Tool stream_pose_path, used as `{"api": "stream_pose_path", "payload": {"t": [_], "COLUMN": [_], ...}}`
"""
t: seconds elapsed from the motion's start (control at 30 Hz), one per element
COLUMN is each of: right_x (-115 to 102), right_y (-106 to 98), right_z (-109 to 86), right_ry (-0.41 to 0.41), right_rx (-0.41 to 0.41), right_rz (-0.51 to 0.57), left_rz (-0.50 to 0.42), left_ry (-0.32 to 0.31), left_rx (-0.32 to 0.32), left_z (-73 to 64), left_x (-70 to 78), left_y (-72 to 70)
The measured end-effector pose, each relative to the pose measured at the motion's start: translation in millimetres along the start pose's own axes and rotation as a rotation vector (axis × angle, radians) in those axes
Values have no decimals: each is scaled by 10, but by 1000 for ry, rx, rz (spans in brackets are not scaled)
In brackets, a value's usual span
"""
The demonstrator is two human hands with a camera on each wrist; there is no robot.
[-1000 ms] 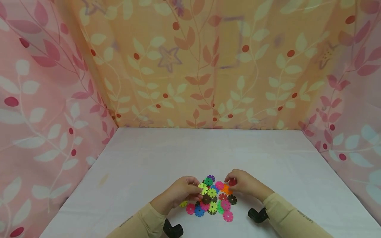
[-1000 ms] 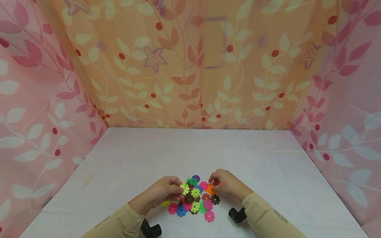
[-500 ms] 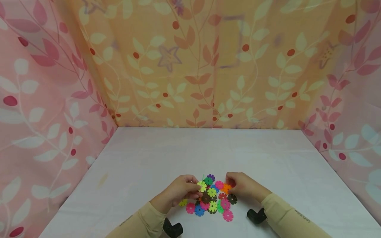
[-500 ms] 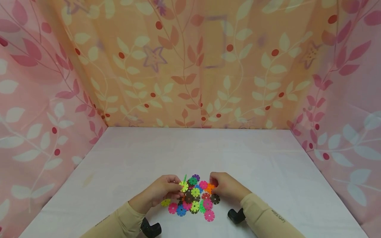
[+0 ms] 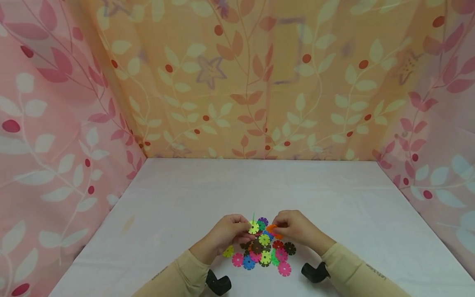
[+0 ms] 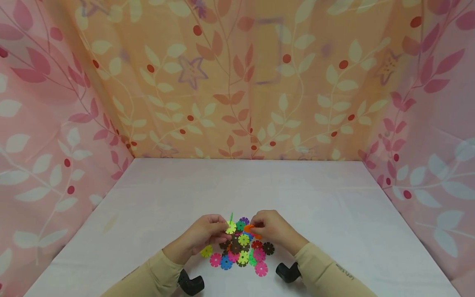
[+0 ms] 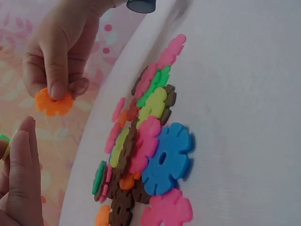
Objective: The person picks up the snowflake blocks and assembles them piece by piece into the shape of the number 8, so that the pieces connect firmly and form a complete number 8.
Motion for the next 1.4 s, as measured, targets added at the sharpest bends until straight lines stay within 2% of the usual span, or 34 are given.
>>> {"api": "stream_pose_path", "payload": {"t": [0.27,0.47,0.67,1.0,1.17,1.4], "right_x": [-168,-187,-214,-216,-213,-221], "right_y": [26,71,102,106,109,116], "right_z": [13,17,22,-4,-19,-47], "right_ry": [-53,-15,-16,-29,-75,-177], "right_rx": [57,41,34,106,158,221], "right_rz": [50,93,54,-10,-50,-79], "left_rz": [-33,-73,-87,-62,-26,-21], "left_ry": [27,34,35,4,11,20], "left_rx": [16,31,39,13,23,27], "left_z": [8,-2,-3,-8,-5,-4], "left_x": [64,82,80,41,49,58], "left_y": [35,54,72,106,97,86]}}
Point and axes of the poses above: each hand's wrist, its own z-axis towards the middle knuckle, its own y-axis out of the palm, x = y × z, the point moved 5 cm from there along z, towards the middle knuckle, and after that the axes turned 1 degree about -y, right-handed, at the moved point
